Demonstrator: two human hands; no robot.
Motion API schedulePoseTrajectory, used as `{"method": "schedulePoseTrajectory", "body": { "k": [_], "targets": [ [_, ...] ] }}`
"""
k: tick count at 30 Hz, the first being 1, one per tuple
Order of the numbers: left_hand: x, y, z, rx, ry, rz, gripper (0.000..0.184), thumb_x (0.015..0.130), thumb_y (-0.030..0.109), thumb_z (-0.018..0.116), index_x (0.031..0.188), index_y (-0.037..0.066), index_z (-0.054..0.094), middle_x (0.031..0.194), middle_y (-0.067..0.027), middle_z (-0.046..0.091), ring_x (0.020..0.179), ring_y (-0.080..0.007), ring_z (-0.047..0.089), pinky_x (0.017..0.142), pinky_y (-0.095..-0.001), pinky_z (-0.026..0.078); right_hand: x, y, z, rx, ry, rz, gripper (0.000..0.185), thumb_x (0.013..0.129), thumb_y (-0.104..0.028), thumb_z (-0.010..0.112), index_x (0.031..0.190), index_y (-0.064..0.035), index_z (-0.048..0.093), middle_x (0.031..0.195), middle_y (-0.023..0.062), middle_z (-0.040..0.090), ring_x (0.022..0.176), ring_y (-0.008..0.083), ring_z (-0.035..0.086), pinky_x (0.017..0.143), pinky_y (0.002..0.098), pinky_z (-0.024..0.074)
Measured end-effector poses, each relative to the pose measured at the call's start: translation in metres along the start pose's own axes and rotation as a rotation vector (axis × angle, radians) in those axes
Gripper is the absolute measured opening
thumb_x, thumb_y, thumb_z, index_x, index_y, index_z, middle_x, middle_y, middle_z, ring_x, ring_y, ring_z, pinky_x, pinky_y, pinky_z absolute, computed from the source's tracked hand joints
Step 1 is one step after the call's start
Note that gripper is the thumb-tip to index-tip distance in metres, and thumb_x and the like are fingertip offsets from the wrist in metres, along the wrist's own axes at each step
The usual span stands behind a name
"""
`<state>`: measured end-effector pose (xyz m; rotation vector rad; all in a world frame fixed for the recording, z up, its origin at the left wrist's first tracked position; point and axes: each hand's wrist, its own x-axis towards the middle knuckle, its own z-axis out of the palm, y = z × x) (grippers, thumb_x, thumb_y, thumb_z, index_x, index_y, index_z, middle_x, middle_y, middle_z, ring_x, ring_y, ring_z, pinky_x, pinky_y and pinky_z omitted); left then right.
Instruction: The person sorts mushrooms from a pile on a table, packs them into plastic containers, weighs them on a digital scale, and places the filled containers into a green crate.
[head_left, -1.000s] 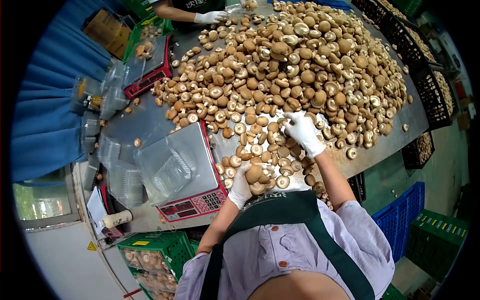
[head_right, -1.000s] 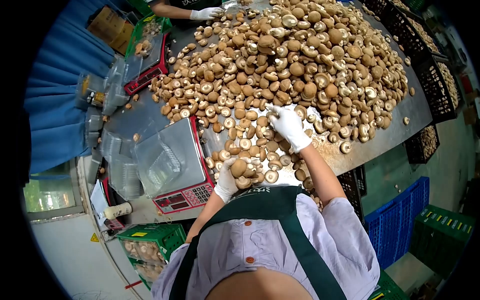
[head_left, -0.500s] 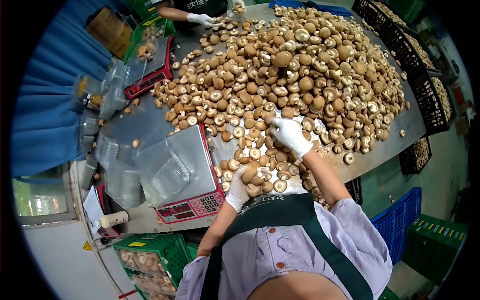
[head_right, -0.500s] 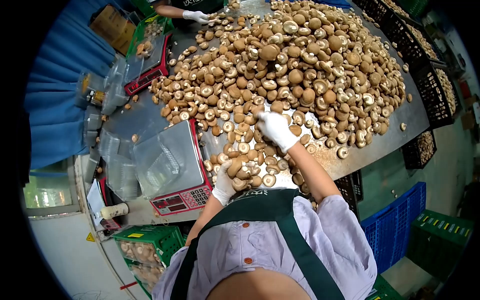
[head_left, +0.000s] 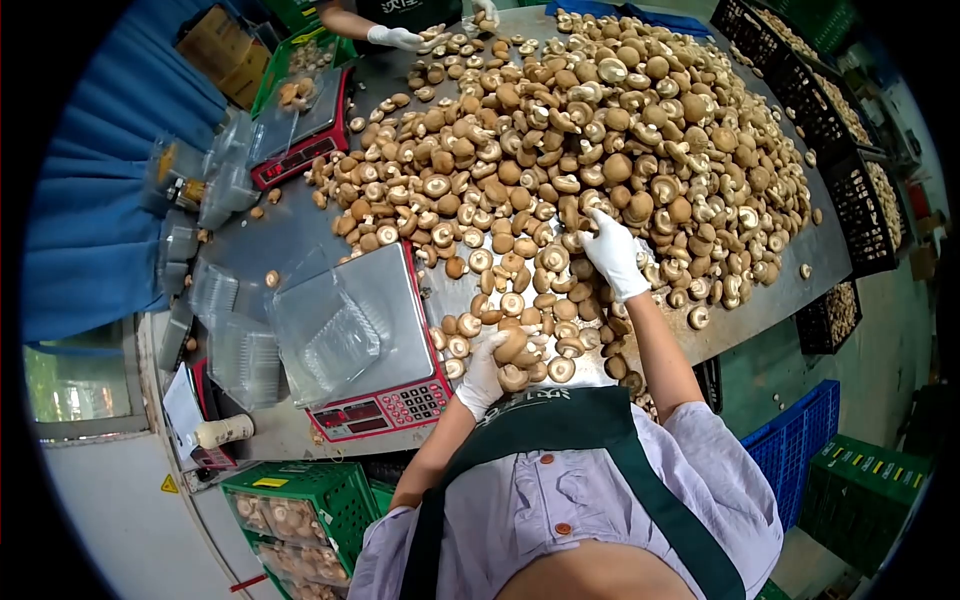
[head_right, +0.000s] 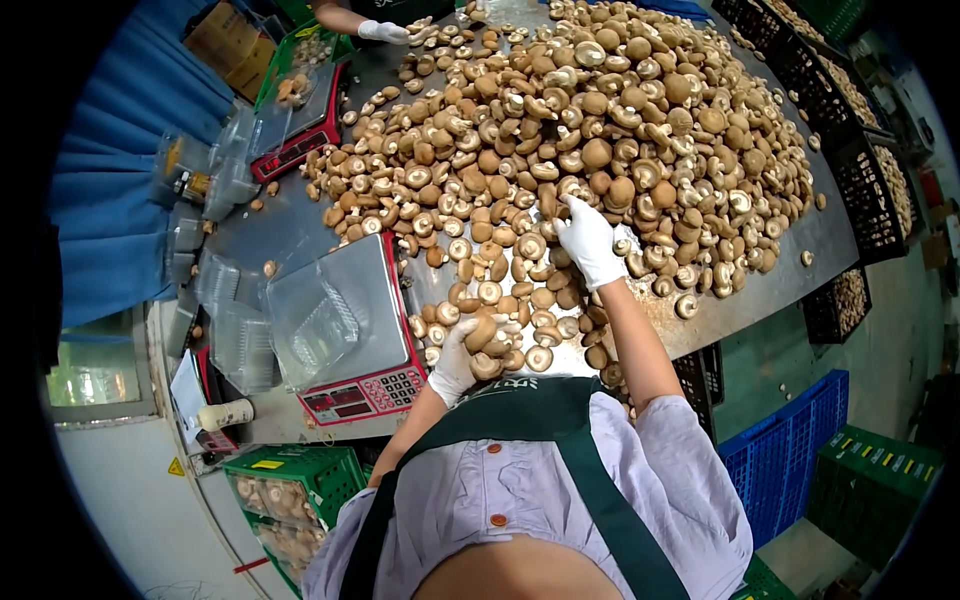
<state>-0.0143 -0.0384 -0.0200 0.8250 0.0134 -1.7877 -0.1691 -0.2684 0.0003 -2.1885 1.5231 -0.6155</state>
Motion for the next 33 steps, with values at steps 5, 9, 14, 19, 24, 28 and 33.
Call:
{"method": "schedulePoseTrajectory", "body": {
  "k": [5, 9, 14, 19, 24, 28, 33],
  "targets": [
    [-0.002, 0.003, 0.002, 0.012, 0.006, 0.000, 0.053, 0.086, 0.037, 0.045, 0.121, -0.002, 0.050, 0.115, -0.0195, 0.058, 0.104, -0.0332, 0.059, 0.085, -0.0466, 0.052, 0.010, -0.004, 0.019, -0.076, -0.172, -0.069, 0.057, 0.079, -0.034, 0.065, 0.127, -0.0066, 0.052, 0.108, 0.0190, 0.063, 0.100, 0.0337, 0.060, 0.085, 0.0413, 0.0492],
    [0.000, 0.002, -0.001, -0.018, -0.023, 0.008, 0.054, 0.086, 0.036, 0.046, 0.124, -0.002, 0.048, 0.117, -0.0189, 0.057, 0.105, -0.0329, 0.059, 0.084, -0.0461, 0.052, -0.010, -0.004, 0.013, 0.102, -0.287, -0.150, 0.049, 0.079, -0.040, 0.064, 0.119, -0.0109, 0.061, 0.088, 0.0195, 0.067, 0.082, 0.0354, 0.065, 0.077, 0.0423, 0.0511],
    [0.005, 0.000, -0.007, -0.006, -0.052, -0.002, 0.056, 0.085, 0.035, 0.046, 0.128, -0.002, 0.046, 0.120, -0.0191, 0.056, 0.107, -0.0330, 0.058, 0.087, -0.0463, 0.051, -0.044, -0.004, 0.001, 0.085, -0.366, -0.058, 0.052, 0.077, -0.039, 0.068, 0.120, -0.0084, 0.061, 0.114, 0.0208, 0.061, 0.100, 0.0342, 0.059, 0.087, 0.0401, 0.0477],
    [0.002, 0.001, 0.002, -0.002, -0.070, -0.040, 0.060, 0.084, 0.034, 0.046, 0.133, -0.001, 0.042, 0.124, -0.0205, 0.054, 0.108, -0.0327, 0.057, 0.092, -0.0462, 0.048, -0.060, -0.026, 0.000, -0.034, -0.292, -0.349, 0.054, 0.072, -0.040, 0.072, 0.112, -0.0063, 0.063, 0.132, 0.0189, 0.047, 0.118, 0.0381, 0.046, 0.097, 0.0441, 0.0405],
    [-0.002, 0.004, 0.012, 0.005, -0.081, -0.022, 0.067, 0.081, 0.035, 0.049, 0.138, 0.000, 0.038, 0.128, -0.0233, 0.051, 0.109, -0.0322, 0.057, 0.098, -0.0435, 0.045, -0.069, -0.037, 0.012, -0.036, -0.285, -0.486, 0.044, 0.070, -0.040, 0.074, 0.095, -0.0046, 0.068, 0.130, 0.0155, 0.049, 0.120, 0.0393, 0.042, 0.098, 0.0447, 0.0388],
    [-0.007, 0.005, 0.011, -0.010, -0.131, 0.037, 0.072, 0.080, 0.035, 0.048, 0.142, 0.003, 0.031, 0.131, -0.0241, 0.048, 0.111, -0.0312, 0.057, 0.099, -0.0422, 0.044, -0.074, -0.037, 0.011, 0.315, -0.254, -0.271, 0.040, 0.073, -0.040, 0.073, 0.094, -0.0062, 0.069, 0.131, 0.0136, 0.051, 0.120, 0.0378, 0.043, 0.100, 0.0444, 0.0381],
    [-0.006, 0.002, 0.009, -0.043, -0.102, 0.054, 0.076, 0.074, 0.036, 0.050, 0.142, 0.007, 0.031, 0.130, -0.0226, 0.048, 0.113, -0.0325, 0.056, 0.100, -0.0440, 0.045, -0.090, -0.047, -0.015, 0.547, -0.430, -0.419, 0.020, 0.082, -0.022, 0.069, 0.095, -0.0073, 0.070, 0.129, 0.0117, 0.056, 0.120, 0.0289, 0.051, 0.101, 0.0373, 0.0399]
  ]
}}
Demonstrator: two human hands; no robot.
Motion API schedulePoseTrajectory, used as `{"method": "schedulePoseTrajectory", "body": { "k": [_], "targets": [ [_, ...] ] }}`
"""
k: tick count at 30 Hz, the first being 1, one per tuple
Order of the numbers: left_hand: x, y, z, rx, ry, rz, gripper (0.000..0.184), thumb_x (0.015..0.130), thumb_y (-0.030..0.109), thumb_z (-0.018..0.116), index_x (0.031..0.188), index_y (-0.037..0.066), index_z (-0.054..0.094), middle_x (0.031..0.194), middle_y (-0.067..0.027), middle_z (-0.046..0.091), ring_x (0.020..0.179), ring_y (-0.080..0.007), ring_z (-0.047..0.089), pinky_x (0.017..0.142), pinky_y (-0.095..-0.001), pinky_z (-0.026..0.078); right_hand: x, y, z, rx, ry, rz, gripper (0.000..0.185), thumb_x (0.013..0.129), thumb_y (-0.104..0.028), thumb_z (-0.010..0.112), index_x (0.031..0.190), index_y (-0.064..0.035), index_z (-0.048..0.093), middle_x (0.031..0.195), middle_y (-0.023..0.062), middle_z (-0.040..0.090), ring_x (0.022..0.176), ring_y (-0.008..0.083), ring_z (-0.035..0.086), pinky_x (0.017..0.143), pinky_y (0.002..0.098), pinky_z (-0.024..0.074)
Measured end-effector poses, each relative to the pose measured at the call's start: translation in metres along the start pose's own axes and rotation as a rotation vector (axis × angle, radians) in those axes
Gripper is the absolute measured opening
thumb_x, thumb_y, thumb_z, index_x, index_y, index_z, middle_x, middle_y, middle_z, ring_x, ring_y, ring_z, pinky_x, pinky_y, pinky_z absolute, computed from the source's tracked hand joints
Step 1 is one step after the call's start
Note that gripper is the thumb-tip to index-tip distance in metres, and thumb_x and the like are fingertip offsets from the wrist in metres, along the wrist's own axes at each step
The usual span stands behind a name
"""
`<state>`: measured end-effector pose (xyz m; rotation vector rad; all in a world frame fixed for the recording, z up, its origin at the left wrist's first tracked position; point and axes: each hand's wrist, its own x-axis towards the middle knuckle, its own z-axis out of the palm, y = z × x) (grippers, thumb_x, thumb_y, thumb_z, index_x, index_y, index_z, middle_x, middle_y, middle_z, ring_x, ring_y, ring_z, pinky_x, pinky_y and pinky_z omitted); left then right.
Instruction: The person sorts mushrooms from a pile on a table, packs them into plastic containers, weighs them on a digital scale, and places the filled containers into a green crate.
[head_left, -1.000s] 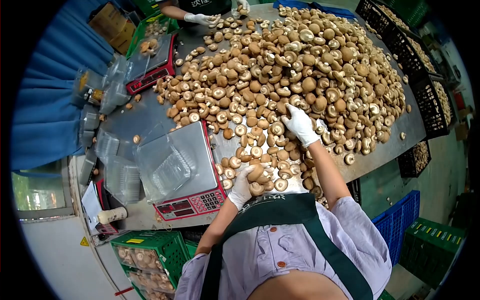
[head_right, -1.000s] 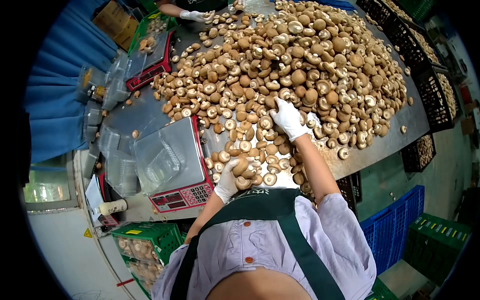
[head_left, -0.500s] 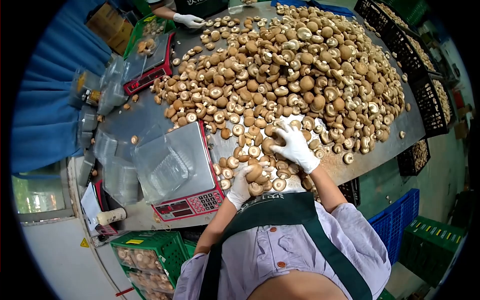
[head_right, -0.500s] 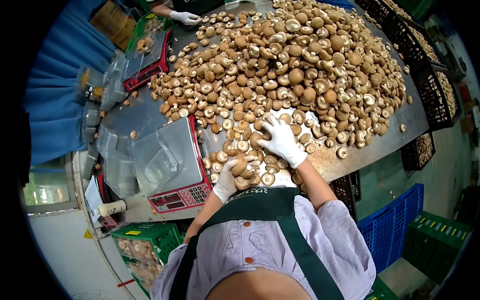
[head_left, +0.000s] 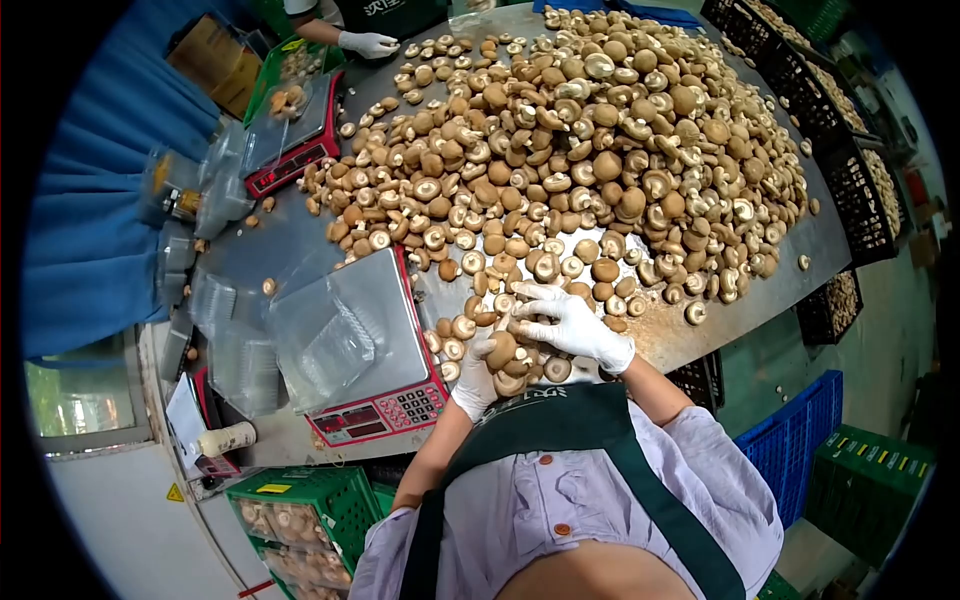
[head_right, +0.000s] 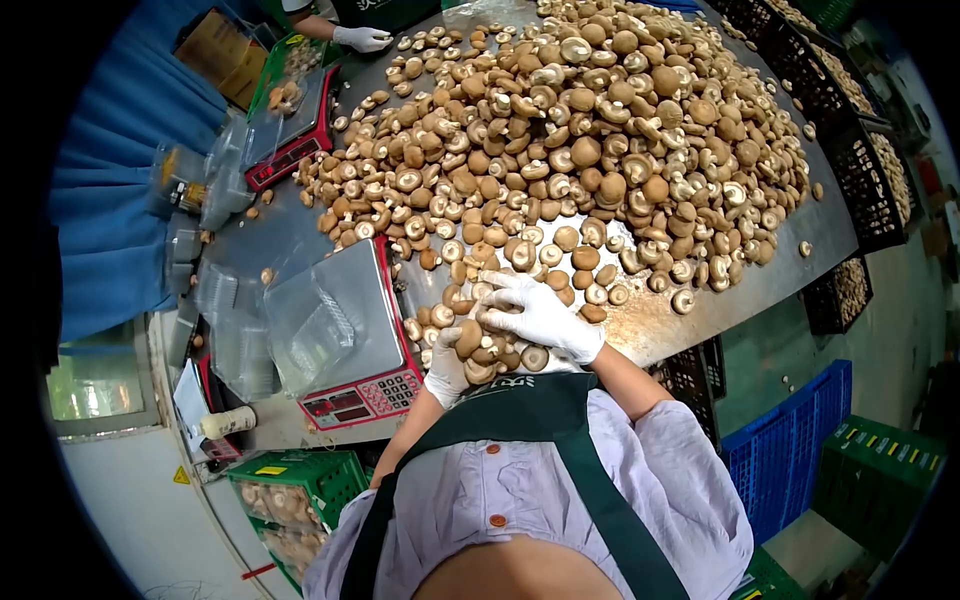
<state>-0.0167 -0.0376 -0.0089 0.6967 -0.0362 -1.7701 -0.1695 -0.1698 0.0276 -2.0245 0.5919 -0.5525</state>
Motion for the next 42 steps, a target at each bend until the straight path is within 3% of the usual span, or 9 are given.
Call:
{"method": "schedulePoseTrajectory", "body": {
  "k": [7, 13, 16, 20, 27, 31, 35, 36, 42],
  "targets": [
    [-0.046, 0.063, 0.027, 0.181, 0.011, 0.338, 0.065, 0.074, 0.034, 0.061, 0.130, 0.006, 0.044, 0.121, -0.0197, 0.054, 0.091, -0.0293, 0.063, 0.065, -0.0328, 0.058, 0.013, 0.027, -0.034, -0.150, 0.372, 0.428, 0.029, 0.083, -0.023, 0.065, 0.107, -0.0059, 0.066, 0.094, 0.0188, 0.068, 0.086, 0.0273, 0.068, 0.078, 0.0332, 0.0525],
    [-0.126, 0.155, 0.008, 0.924, 0.549, 1.200, 0.060, 0.081, 0.025, 0.063, 0.135, 0.007, 0.043, 0.132, -0.0175, 0.048, 0.106, -0.0318, 0.058, 0.089, -0.0377, 0.049, 0.056, 0.061, -0.064, -0.483, 0.543, 0.409, 0.041, 0.079, -0.027, 0.067, 0.111, -0.0032, 0.058, 0.089, 0.0186, 0.067, 0.083, 0.0357, 0.065, 0.073, 0.0425, 0.0516],
    [-0.140, 0.170, -0.033, 1.597, 1.035, 1.168, 0.048, 0.083, 0.020, 0.062, 0.126, 0.002, 0.052, 0.135, -0.0182, 0.048, 0.116, -0.0305, 0.053, 0.099, -0.0392, 0.041, 0.086, 0.077, -0.066, -0.620, 0.410, 0.554, 0.047, 0.076, -0.031, 0.072, 0.109, -0.0031, 0.053, 0.096, 0.0163, 0.066, 0.082, 0.0344, 0.065, 0.069, 0.0427, 0.0517],
    [-0.132, 0.152, -0.048, 1.952, 1.184, 0.719, 0.040, 0.081, 0.023, 0.064, 0.120, 0.016, 0.061, 0.139, -0.0206, 0.042, 0.126, -0.0362, 0.042, 0.103, -0.0414, 0.036, 0.097, 0.099, -0.050, -0.606, 0.478, 0.536, 0.047, 0.074, -0.033, 0.073, 0.103, -0.0047, 0.050, 0.083, 0.0178, 0.066, 0.079, 0.0342, 0.065, 0.066, 0.0445, 0.0518],
    [-0.097, 0.122, 0.002, 1.622, 1.058, 1.305, 0.019, 0.085, 0.004, 0.058, 0.102, 0.000, 0.066, 0.115, -0.0131, 0.061, 0.109, -0.0260, 0.057, 0.096, -0.0377, 0.044, 0.055, 0.064, -0.050, -0.331, 0.179, 0.571, 0.049, 0.074, -0.037, 0.070, 0.109, -0.0056, 0.055, 0.082, 0.0185, 0.067, 0.081, 0.0341, 0.066, 0.074, 0.0393, 0.0521],
    [-0.046, 0.076, 0.053, 0.712, 0.456, 0.662, 0.033, 0.092, 0.027, 0.055, 0.115, 0.004, 0.060, 0.116, -0.0113, 0.060, 0.110, -0.0244, 0.056, 0.095, -0.0420, 0.046, 0.031, 0.039, -0.031, 0.041, 0.141, 0.510, 0.048, 0.074, -0.039, 0.070, 0.107, -0.0074, 0.058, 0.082, 0.0122, 0.066, 0.079, 0.0203, 0.064, 0.073, 0.0326, 0.0512],
    [0.005, 0.035, 0.029, 0.090, 0.095, 0.096, 0.060, 0.091, 0.046, 0.052, 0.133, 0.005, 0.041, 0.127, -0.0120, 0.052, 0.117, -0.0245, 0.050, 0.095, -0.0508, 0.044, 0.025, -0.022, -0.026, 0.049, -0.201, 0.312, 0.049, 0.077, -0.042, 0.067, 0.112, -0.0086, 0.058, 0.086, 0.0148, 0.066, 0.082, 0.0242, 0.065, 0.079, 0.0325, 0.0499],
    [0.004, 0.037, 0.049, -0.026, 0.142, 0.002, 0.036, 0.095, 0.025, 0.051, 0.125, 0.005, 0.049, 0.117, -0.0113, 0.056, 0.108, -0.0240, 0.057, 0.089, -0.0431, 0.050, 0.027, -0.031, -0.028, 0.001, -0.211, 0.335, 0.048, 0.078, -0.041, 0.066, 0.112, -0.0083, 0.059, 0.088, 0.0169, 0.067, 0.083, 0.0261, 0.066, 0.078, 0.0336, 0.0504],
    [0.025, 0.010, -0.015, -0.004, 0.224, 0.059, 0.028, 0.091, 0.011, 0.054, 0.118, 0.004, 0.054, 0.096, -0.0081, 0.063, 0.087, -0.0208, 0.063, 0.074, -0.0348, 0.055, 0.057, 0.042, -0.040, -0.390, 0.322, 0.463, 0.033, 0.081, -0.031, 0.063, 0.103, -0.0077, 0.065, 0.076, 0.0163, 0.068, 0.073, 0.0302, 0.067, 0.069, 0.0393, 0.0530]
  ]
}}
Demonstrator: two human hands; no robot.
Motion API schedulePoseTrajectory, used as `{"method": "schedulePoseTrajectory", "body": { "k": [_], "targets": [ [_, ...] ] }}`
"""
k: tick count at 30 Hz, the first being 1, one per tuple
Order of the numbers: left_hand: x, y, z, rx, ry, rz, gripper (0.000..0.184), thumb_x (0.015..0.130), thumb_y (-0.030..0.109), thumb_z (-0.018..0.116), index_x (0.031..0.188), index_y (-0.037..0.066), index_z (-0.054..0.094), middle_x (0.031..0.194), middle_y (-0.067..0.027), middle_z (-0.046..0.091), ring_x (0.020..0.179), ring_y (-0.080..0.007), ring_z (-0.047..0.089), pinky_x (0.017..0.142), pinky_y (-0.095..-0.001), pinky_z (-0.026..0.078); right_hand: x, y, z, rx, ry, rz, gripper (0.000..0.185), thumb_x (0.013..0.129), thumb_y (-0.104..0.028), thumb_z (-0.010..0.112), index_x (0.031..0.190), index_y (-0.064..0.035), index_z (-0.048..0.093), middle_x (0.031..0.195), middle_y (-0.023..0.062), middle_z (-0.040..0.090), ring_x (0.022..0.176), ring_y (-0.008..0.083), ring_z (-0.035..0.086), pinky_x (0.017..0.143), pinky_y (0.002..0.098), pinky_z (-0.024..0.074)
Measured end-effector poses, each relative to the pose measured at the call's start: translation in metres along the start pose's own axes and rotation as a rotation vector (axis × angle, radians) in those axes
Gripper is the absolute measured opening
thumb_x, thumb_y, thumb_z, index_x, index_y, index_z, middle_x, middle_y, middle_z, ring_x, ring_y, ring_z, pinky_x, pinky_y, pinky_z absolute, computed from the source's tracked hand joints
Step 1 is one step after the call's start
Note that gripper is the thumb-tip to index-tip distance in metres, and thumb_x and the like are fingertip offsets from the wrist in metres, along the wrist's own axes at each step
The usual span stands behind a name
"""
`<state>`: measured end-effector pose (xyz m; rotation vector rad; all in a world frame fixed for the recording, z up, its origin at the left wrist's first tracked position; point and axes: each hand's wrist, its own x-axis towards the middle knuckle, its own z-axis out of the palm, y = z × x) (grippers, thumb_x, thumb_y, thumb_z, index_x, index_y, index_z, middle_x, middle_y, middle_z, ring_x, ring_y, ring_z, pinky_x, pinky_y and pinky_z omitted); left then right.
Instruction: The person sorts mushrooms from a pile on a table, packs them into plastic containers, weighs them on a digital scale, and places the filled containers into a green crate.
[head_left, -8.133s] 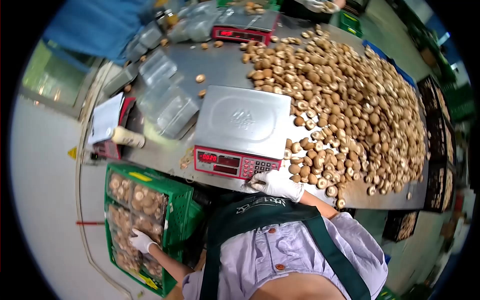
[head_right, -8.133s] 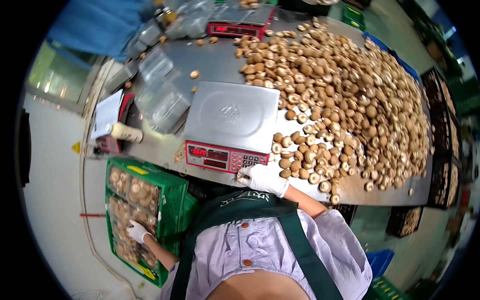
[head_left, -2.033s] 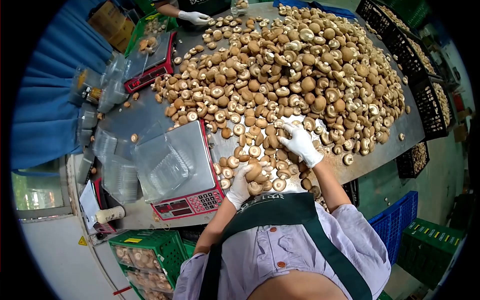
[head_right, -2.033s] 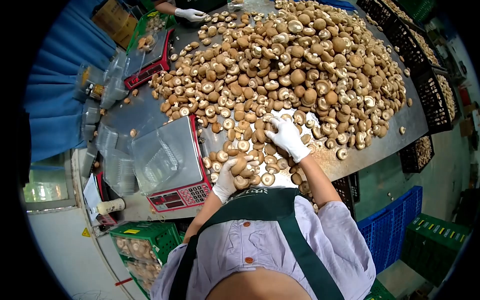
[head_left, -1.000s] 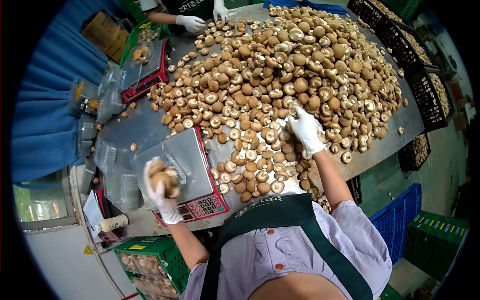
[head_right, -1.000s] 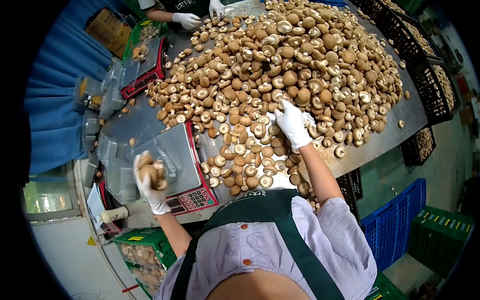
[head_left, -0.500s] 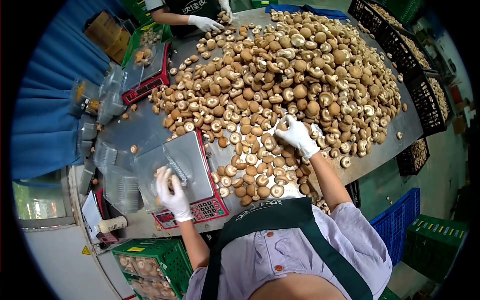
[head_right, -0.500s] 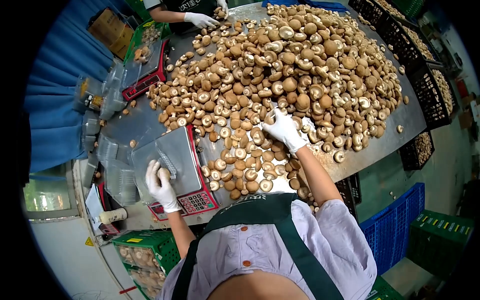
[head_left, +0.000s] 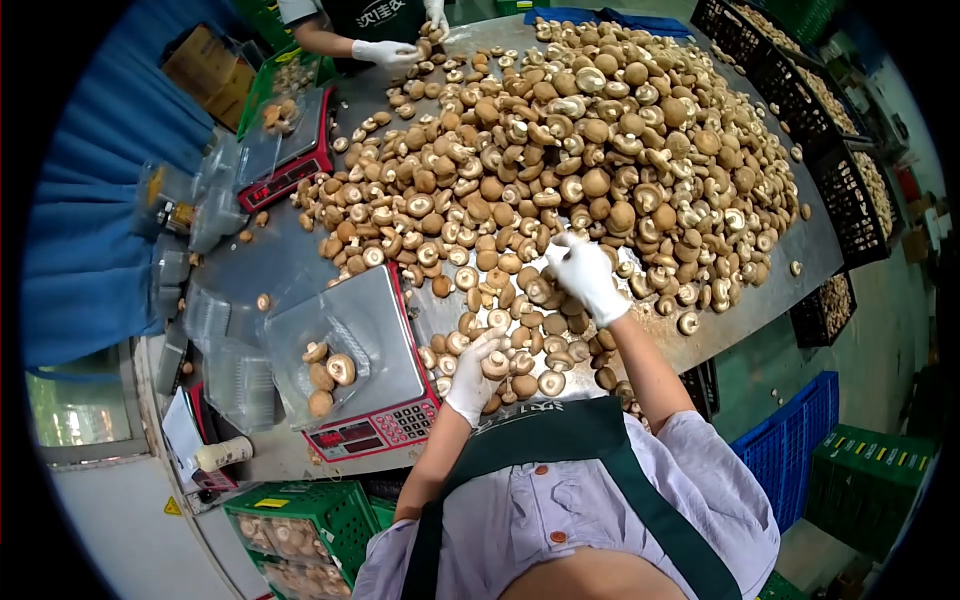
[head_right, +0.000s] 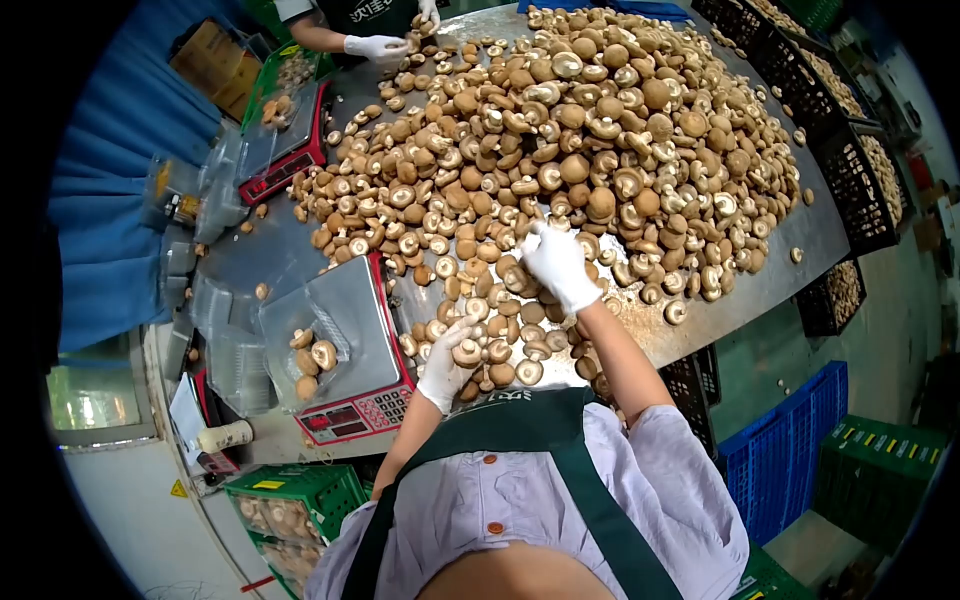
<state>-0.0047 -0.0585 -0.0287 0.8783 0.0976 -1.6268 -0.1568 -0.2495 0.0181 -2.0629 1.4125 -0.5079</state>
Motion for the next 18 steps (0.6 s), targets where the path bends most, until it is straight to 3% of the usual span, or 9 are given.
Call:
{"method": "schedulePoseTrajectory", "body": {
  "k": [5, 9, 10, 12, 14, 15, 17, 18],
  "targets": [
    [-0.013, -0.003, 0.012, 0.123, -0.020, -0.036, 0.031, 0.091, 0.009, 0.052, 0.121, 0.002, 0.052, 0.102, -0.0108, 0.062, 0.086, -0.0210, 0.064, 0.071, -0.0340, 0.055, 0.040, 0.023, 0.035, -0.315, -0.044, -0.020, 0.047, 0.078, -0.044, 0.064, 0.097, -0.0009, 0.062, 0.076, 0.0184, 0.067, 0.075, 0.0332, 0.066, 0.067, 0.0429, 0.0528],
    [-0.010, -0.010, 0.010, 0.139, -0.136, -0.023, 0.046, 0.094, 0.020, 0.049, 0.136, 0.004, 0.041, 0.114, -0.0145, 0.058, 0.097, -0.0244, 0.062, 0.079, -0.0315, 0.054, 0.017, 0.006, 0.033, -0.189, 0.065, -0.055, 0.038, 0.079, -0.033, 0.063, 0.103, -0.0038, 0.060, 0.078, 0.0188, 0.066, 0.073, 0.0342, 0.065, 0.064, 0.0423, 0.0523],
    [-0.006, -0.011, 0.005, 0.127, -0.188, -0.040, 0.053, 0.097, 0.030, 0.044, 0.142, 0.005, 0.033, 0.119, -0.0164, 0.055, 0.096, -0.0248, 0.061, 0.079, -0.0285, 0.053, 0.001, -0.005, 0.025, -0.086, 0.118, -0.135, 0.039, 0.078, -0.031, 0.062, 0.108, -0.0065, 0.060, 0.078, 0.0188, 0.066, 0.072, 0.0347, 0.065, 0.064, 0.0430, 0.0520],
    [-0.010, -0.008, 0.009, 0.067, -0.289, -0.055, 0.064, 0.096, 0.049, 0.040, 0.143, 0.007, 0.029, 0.120, -0.0164, 0.055, 0.091, -0.0230, 0.061, 0.073, -0.0275, 0.053, -0.032, -0.028, 0.003, 0.137, -0.153, -0.156, 0.041, 0.079, -0.028, 0.063, 0.116, -0.0103, 0.059, 0.080, 0.0190, 0.066, 0.074, 0.0333, 0.065, 0.067, 0.0413, 0.0531],
    [-0.008, -0.011, 0.004, 0.049, -0.306, -0.020, 0.073, 0.092, 0.060, 0.040, 0.138, 0.004, 0.035, 0.121, -0.0155, 0.055, 0.088, -0.0218, 0.061, 0.070, -0.0273, 0.053, -0.059, -0.024, -0.008, 0.152, -0.379, -0.365, 0.039, 0.080, -0.031, 0.064, 0.113, -0.0121, 0.063, 0.086, 0.0185, 0.067, 0.080, 0.0320, 0.066, 0.074, 0.0385, 0.0527],
    [-0.008, -0.006, 0.002, -0.031, -0.380, -0.114, 0.064, 0.094, 0.052, 0.043, 0.133, 0.001, 0.040, 0.119, -0.0152, 0.056, 0.090, -0.0226, 0.061, 0.073, -0.0297, 0.054, -0.069, -0.024, -0.019, 0.155, -0.474, -0.461, 0.037, 0.080, -0.033, 0.064, 0.111, -0.0129, 0.065, 0.088, 0.0181, 0.067, 0.082, 0.0315, 0.066, 0.076, 0.0380, 0.0523],
    [-0.009, -0.008, 0.003, 0.005, -0.223, -0.142, 0.052, 0.095, 0.037, 0.050, 0.133, 0.003, 0.042, 0.112, -0.0116, 0.060, 0.081, -0.0169, 0.060, 0.070, -0.0276, 0.053, -0.077, -0.020, -0.029, 0.165, -0.453, -0.309, 0.034, 0.081, -0.035, 0.064, 0.105, -0.0125, 0.068, 0.089, 0.0173, 0.068, 0.082, 0.0307, 0.066, 0.078, 0.0377, 0.0515],
    [-0.013, -0.007, 0.009, -0.005, -0.148, -0.147, 0.048, 0.094, 0.031, 0.050, 0.132, 0.003, 0.042, 0.112, -0.0115, 0.060, 0.085, -0.0174, 0.061, 0.072, -0.0288, 0.053, -0.077, -0.017, -0.034, 0.132, -0.371, -0.187, 0.034, 0.081, -0.036, 0.065, 0.105, -0.0124, 0.068, 0.087, 0.0177, 0.068, 0.083, 0.0301, 0.066, 0.077, 0.0376, 0.0516]
  ]
}}
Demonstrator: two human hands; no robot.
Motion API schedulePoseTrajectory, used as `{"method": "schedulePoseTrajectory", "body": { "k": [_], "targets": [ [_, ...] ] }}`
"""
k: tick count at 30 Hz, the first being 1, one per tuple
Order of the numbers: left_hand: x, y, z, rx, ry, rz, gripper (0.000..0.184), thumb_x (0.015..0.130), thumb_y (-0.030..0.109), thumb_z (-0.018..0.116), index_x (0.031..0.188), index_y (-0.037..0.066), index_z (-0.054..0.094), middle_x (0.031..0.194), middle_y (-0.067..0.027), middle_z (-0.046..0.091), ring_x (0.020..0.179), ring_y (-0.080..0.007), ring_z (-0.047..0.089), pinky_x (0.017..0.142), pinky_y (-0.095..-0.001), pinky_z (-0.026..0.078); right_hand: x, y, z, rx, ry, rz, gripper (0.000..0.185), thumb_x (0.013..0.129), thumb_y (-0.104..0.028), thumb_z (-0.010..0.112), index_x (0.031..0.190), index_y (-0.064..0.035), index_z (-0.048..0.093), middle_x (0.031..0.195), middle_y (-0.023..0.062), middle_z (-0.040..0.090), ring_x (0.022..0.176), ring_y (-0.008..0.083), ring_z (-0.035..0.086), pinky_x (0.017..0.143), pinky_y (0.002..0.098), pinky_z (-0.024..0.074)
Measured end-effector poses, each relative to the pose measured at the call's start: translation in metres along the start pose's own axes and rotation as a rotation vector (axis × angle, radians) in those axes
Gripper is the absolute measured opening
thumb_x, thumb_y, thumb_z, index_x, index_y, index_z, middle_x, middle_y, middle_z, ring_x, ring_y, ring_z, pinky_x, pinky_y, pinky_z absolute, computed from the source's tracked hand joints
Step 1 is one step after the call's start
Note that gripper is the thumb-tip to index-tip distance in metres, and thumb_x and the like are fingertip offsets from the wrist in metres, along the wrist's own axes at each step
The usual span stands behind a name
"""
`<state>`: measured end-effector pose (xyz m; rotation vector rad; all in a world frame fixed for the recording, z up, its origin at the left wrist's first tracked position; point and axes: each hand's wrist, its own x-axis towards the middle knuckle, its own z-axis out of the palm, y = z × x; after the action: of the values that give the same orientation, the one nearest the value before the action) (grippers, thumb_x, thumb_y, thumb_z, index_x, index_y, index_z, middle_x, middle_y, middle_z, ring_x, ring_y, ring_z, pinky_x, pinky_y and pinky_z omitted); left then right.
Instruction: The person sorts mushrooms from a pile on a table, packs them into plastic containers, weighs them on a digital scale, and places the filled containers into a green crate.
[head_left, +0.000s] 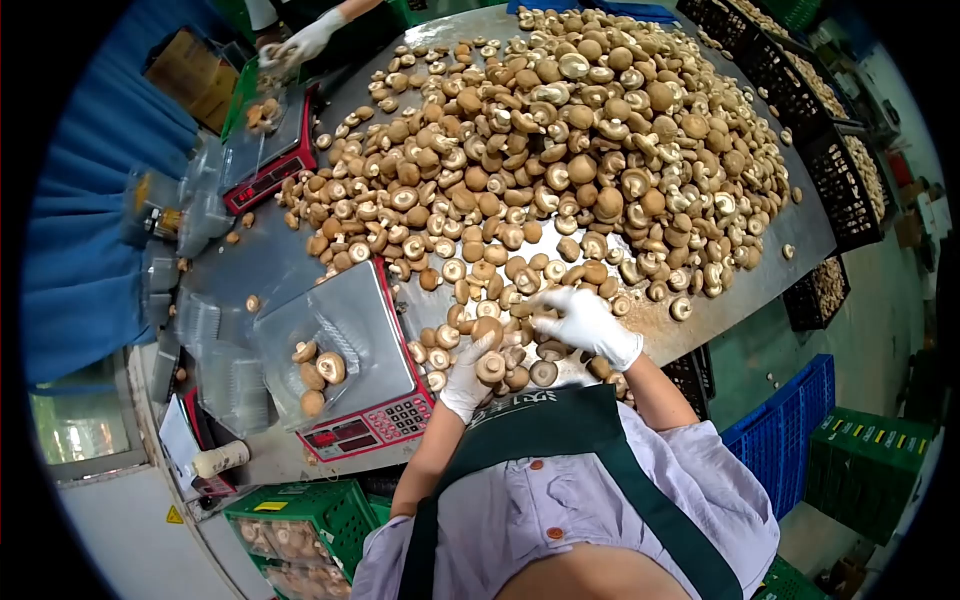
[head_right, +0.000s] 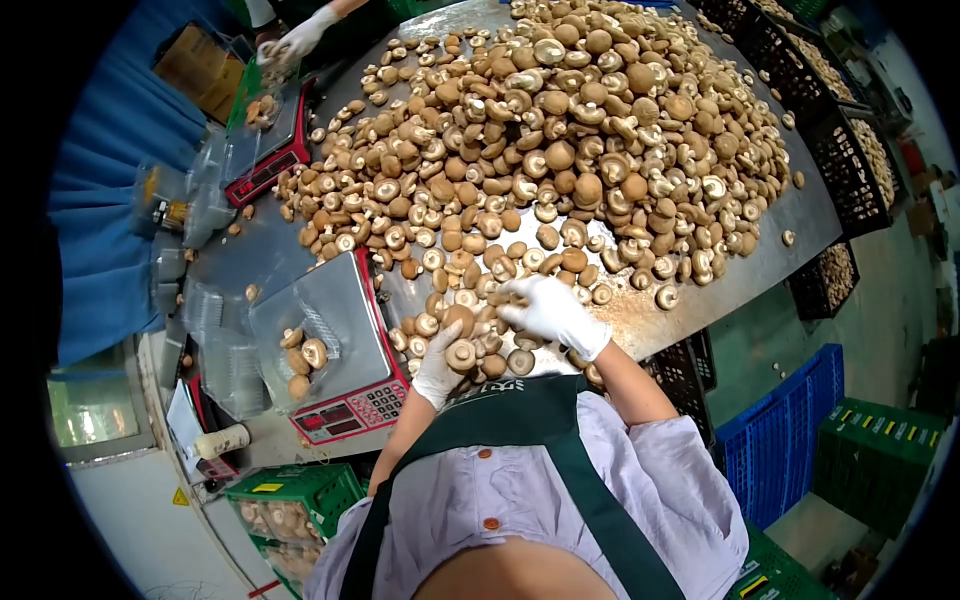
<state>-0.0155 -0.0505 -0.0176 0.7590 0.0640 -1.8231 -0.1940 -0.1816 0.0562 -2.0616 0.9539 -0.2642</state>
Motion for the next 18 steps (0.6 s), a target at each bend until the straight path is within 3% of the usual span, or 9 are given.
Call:
{"method": "schedulePoseTrajectory", "body": {
  "k": [3, 5, 7, 9, 10, 13, 15, 17, 18],
  "targets": [
    [-0.003, -0.002, -0.006, -0.012, -0.007, 0.005, 0.045, 0.091, 0.022, 0.054, 0.130, 0.001, 0.043, 0.113, -0.0130, 0.059, 0.093, -0.0213, 0.063, 0.078, -0.0328, 0.055, 0.004, 0.032, -0.009, -0.094, 0.175, 0.255, 0.033, 0.081, -0.033, 0.063, 0.106, -0.0125, 0.067, 0.088, 0.0166, 0.068, 0.085, 0.0306, 0.066, 0.076, 0.0375, 0.0520],
    [-0.007, -0.002, 0.004, 0.196, -0.057, 0.152, 0.046, 0.089, 0.019, 0.057, 0.128, 0.000, 0.043, 0.112, -0.0138, 0.059, 0.093, -0.0228, 0.063, 0.079, -0.0340, 0.055, 0.012, 0.045, -0.019, -0.172, 0.399, 0.306, 0.032, 0.081, -0.026, 0.064, 0.109, -0.0107, 0.064, 0.088, 0.0154, 0.068, 0.085, 0.0310, 0.066, 0.076, 0.0386, 0.0521],
    [-0.006, -0.004, 0.005, 0.229, -0.079, 0.169, 0.048, 0.088, 0.020, 0.060, 0.128, 0.000, 0.043, 0.111, -0.0139, 0.059, 0.090, -0.0222, 0.063, 0.078, -0.0344, 0.055, 0.026, 0.064, -0.025, -0.400, 0.786, 0.029, 0.034, 0.078, -0.014, 0.065, 0.110, -0.0092, 0.058, 0.110, 0.0138, 0.063, 0.087, 0.0314, 0.063, 0.073, 0.0402, 0.0526],
    [-0.004, -0.005, 0.001, 0.142, -0.179, 0.153, 0.049, 0.091, 0.028, 0.057, 0.130, 0.002, 0.043, 0.111, -0.0131, 0.059, 0.087, -0.0218, 0.063, 0.076, -0.0336, 0.055, 0.046, 0.076, -0.035, -0.577, 0.971, -0.007, 0.031, 0.079, -0.014, 0.064, 0.110, -0.0117, 0.058, 0.112, 0.0130, 0.062, 0.084, 0.0297, 0.062, 0.067, 0.0383, 0.0528],
    [0.005, -0.010, -0.019, 0.144, -0.150, 0.074, 0.055, 0.093, 0.042, 0.050, 0.131, 0.003, 0.042, 0.112, -0.0132, 0.058, 0.086, -0.0218, 0.063, 0.070, -0.0331, 0.056, 0.058, 0.090, -0.035, -0.578, 0.974, -0.006, 0.031, 0.079, -0.014, 0.064, 0.110, -0.0117, 0.058, 0.112, 0.0130, 0.062, 0.084, 0.0297, 0.062, 0.067, 0.0383, 0.0528],
    [0.002, 0.003, -0.001, 0.039, -0.021, 0.021, 0.062, 0.093, 0.053, 0.043, 0.132, 0.004, 0.043, 0.113, -0.0136, 0.059, 0.083, -0.0233, 0.064, 0.066, -0.0329, 0.056, 0.070, 0.110, -0.036, -0.694, 0.903, 0.083, 0.032, 0.082, -0.014, 0.064, 0.113, -0.0098, 0.058, 0.108, 0.0126, 0.064, 0.086, 0.0286, 0.063, 0.072, 0.0365, 0.0520],
    [0.003, 0.006, 0.001, -0.065, -0.047, 0.026, 0.069, 0.091, 0.060, 0.042, 0.133, 0.006, 0.040, 0.120, -0.0159, 0.056, 0.094, -0.0284, 0.063, 0.064, -0.0336, 0.056, 0.062, 0.105, -0.031, -0.585, 0.822, 0.229, 0.033, 0.083, -0.012, 0.063, 0.115, -0.0071, 0.056, 0.111, 0.0129, 0.062, 0.084, 0.0284, 0.061, 0.069, 0.0370, 0.0517],
    [0.004, 0.007, 0.001, -0.194, -0.142, 0.006, 0.072, 0.090, 0.059, 0.043, 0.138, 0.006, 0.035, 0.133, -0.0201, 0.047, 0.116, -0.0361, 0.053, 0.089, -0.0440, 0.052, 0.056, 0.109, -0.025, -0.573, 0.747, 0.270, 0.042, 0.080, -0.015, 0.067, 0.119, -0.0052, 0.054, 0.115, 0.0134, 0.061, 0.091, 0.0289, 0.060, 0.074, 0.0361, 0.0520],
    [0.007, 0.005, -0.001, -0.217, -0.139, 0.001, 0.076, 0.088, 0.060, 0.046, 0.141, 0.007, 0.029, 0.142, -0.0189, 0.037, 0.129, -0.0394, 0.039, 0.091, -0.0487, 0.050, 0.054, 0.108, -0.022, -0.575, 0.863, 0.131, 0.046, 0.078, -0.016, 0.068, 0.121, -0.0053, 0.053, 0.115, 0.0125, 0.060, 0.090, 0.0284, 0.060, 0.072, 0.0363, 0.0524]
  ]
}}
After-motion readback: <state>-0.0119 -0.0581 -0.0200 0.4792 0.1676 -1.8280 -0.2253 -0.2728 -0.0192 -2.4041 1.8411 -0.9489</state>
